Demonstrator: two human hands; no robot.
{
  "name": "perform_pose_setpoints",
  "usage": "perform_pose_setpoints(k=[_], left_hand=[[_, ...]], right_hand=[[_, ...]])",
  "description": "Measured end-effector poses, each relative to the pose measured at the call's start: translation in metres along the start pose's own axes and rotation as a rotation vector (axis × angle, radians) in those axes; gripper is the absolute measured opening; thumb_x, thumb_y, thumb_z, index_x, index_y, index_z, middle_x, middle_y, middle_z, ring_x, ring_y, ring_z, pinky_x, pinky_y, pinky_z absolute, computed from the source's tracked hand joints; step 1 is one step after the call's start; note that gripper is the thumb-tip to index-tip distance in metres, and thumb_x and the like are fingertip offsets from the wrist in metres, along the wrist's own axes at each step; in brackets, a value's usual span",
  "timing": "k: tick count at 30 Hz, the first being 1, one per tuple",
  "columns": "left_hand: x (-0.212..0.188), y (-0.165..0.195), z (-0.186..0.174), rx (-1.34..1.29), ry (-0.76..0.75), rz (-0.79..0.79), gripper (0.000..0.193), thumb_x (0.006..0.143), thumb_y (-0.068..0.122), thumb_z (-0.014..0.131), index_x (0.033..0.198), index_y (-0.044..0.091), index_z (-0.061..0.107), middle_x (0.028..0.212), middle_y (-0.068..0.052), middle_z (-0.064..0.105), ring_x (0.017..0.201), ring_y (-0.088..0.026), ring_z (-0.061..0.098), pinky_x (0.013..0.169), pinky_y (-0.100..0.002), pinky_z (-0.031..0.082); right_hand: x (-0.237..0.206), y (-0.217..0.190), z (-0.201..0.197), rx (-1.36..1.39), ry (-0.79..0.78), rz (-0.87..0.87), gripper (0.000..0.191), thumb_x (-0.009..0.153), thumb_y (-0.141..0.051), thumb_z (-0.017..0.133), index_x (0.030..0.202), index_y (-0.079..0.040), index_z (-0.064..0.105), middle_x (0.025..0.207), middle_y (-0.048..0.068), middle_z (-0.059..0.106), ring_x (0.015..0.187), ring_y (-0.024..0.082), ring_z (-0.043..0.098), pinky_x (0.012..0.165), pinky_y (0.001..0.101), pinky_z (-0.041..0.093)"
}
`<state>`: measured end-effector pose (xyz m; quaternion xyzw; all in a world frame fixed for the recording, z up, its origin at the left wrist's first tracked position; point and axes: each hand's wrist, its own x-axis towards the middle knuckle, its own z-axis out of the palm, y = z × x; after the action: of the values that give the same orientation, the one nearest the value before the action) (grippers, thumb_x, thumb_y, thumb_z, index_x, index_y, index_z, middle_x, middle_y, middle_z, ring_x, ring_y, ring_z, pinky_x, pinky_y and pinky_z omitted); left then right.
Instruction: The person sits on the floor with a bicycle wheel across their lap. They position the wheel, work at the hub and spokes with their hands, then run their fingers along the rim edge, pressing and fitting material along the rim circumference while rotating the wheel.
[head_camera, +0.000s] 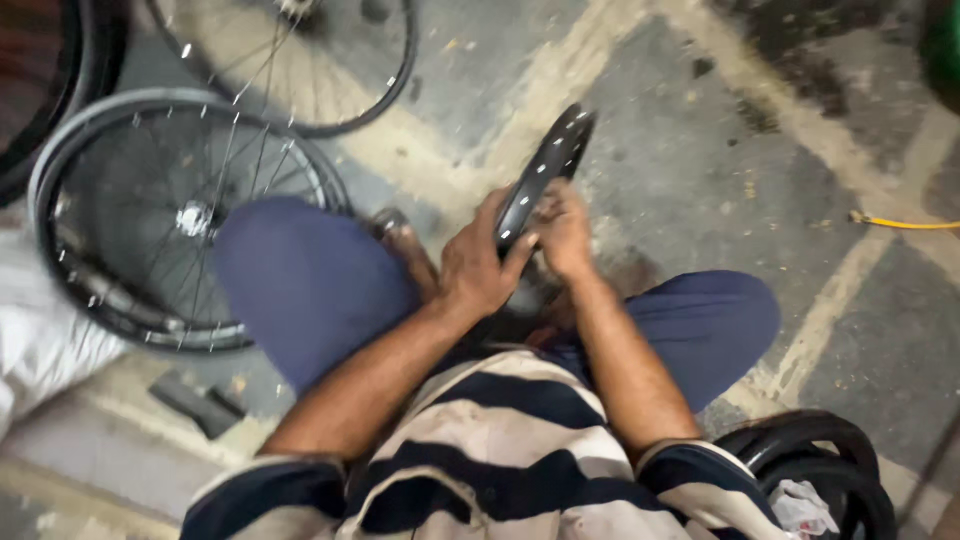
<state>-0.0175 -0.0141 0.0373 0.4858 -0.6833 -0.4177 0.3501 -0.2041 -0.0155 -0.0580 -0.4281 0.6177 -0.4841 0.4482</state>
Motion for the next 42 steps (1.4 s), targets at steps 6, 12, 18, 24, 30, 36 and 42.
perform_pose_setpoints(k=[6,12,18,24,30,36,42], left_hand=[[0.004,0.009,-0.005,-0.014,0.060,0.045,0.062,0.095,0.034,0.069,0.146,0.007,0.045,0.125,-0.025,0.069,0.112,-0.045,0.068,0.092,-0.050,0.054],[-0.001,0.012,0.001,0.043,0.009,-0.016,0.064,0.091,0.030,0.070,0.145,0.005,0.046,0.122,-0.025,0.069,0.109,-0.042,0.070,0.089,-0.048,0.056],[-0.004,0.010,0.003,0.026,0.093,0.093,0.067,0.093,0.031,0.070,0.146,0.000,0.041,0.129,-0.027,0.066,0.115,-0.042,0.068,0.092,-0.047,0.055],[-0.004,0.008,0.005,0.039,0.062,0.019,0.067,0.092,0.035,0.068,0.146,0.004,0.043,0.123,-0.025,0.070,0.109,-0.042,0.071,0.087,-0.047,0.057],[-0.006,0.005,0.008,0.089,0.066,0.046,0.071,0.091,0.037,0.068,0.148,0.006,0.040,0.122,-0.026,0.069,0.105,-0.047,0.069,0.085,-0.050,0.056],[-0.007,0.001,0.011,0.047,0.078,0.028,0.072,0.088,0.038,0.068,0.148,0.009,0.040,0.122,-0.023,0.070,0.107,-0.046,0.069,0.086,-0.050,0.056],[-0.006,0.004,0.013,0.007,0.110,0.132,0.069,0.091,0.035,0.066,0.147,0.005,0.039,0.129,-0.024,0.067,0.113,-0.045,0.067,0.089,-0.049,0.056]], right_hand=[[-0.007,0.003,-0.002,0.220,-0.081,0.144,0.033,0.088,0.003,0.071,0.120,-0.004,0.066,0.096,0.000,0.059,0.088,0.010,0.056,0.075,0.0273,0.050],[-0.005,-0.030,0.007,0.185,-0.064,0.136,0.038,0.082,0.003,0.071,0.117,-0.006,0.059,0.103,0.005,0.069,0.093,0.013,0.066,0.076,0.0319,0.056],[-0.013,-0.026,0.002,0.679,-0.153,0.245,0.031,0.088,-0.002,0.071,0.119,-0.004,0.068,0.105,0.010,0.070,0.092,0.017,0.067,0.078,0.0299,0.057],[-0.006,-0.013,-0.005,0.537,-0.201,-0.072,0.032,0.087,0.009,0.075,0.113,-0.005,0.062,0.106,0.006,0.067,0.097,0.015,0.068,0.085,0.0316,0.059],[0.001,-0.030,0.003,0.031,-0.268,-0.115,0.042,0.088,0.008,0.061,0.128,-0.002,0.068,0.113,0.010,0.073,0.101,0.017,0.068,0.086,0.0318,0.057],[-0.001,-0.051,-0.021,0.595,-0.526,0.288,0.034,0.089,0.000,0.062,0.122,-0.004,0.069,0.113,0.006,0.073,0.105,0.016,0.066,0.095,0.0277,0.052],[-0.012,-0.037,0.013,-0.145,0.146,-0.361,0.026,0.081,-0.005,0.082,0.090,-0.006,0.058,0.084,0.002,0.062,0.081,0.014,0.060,0.075,0.0297,0.052]])
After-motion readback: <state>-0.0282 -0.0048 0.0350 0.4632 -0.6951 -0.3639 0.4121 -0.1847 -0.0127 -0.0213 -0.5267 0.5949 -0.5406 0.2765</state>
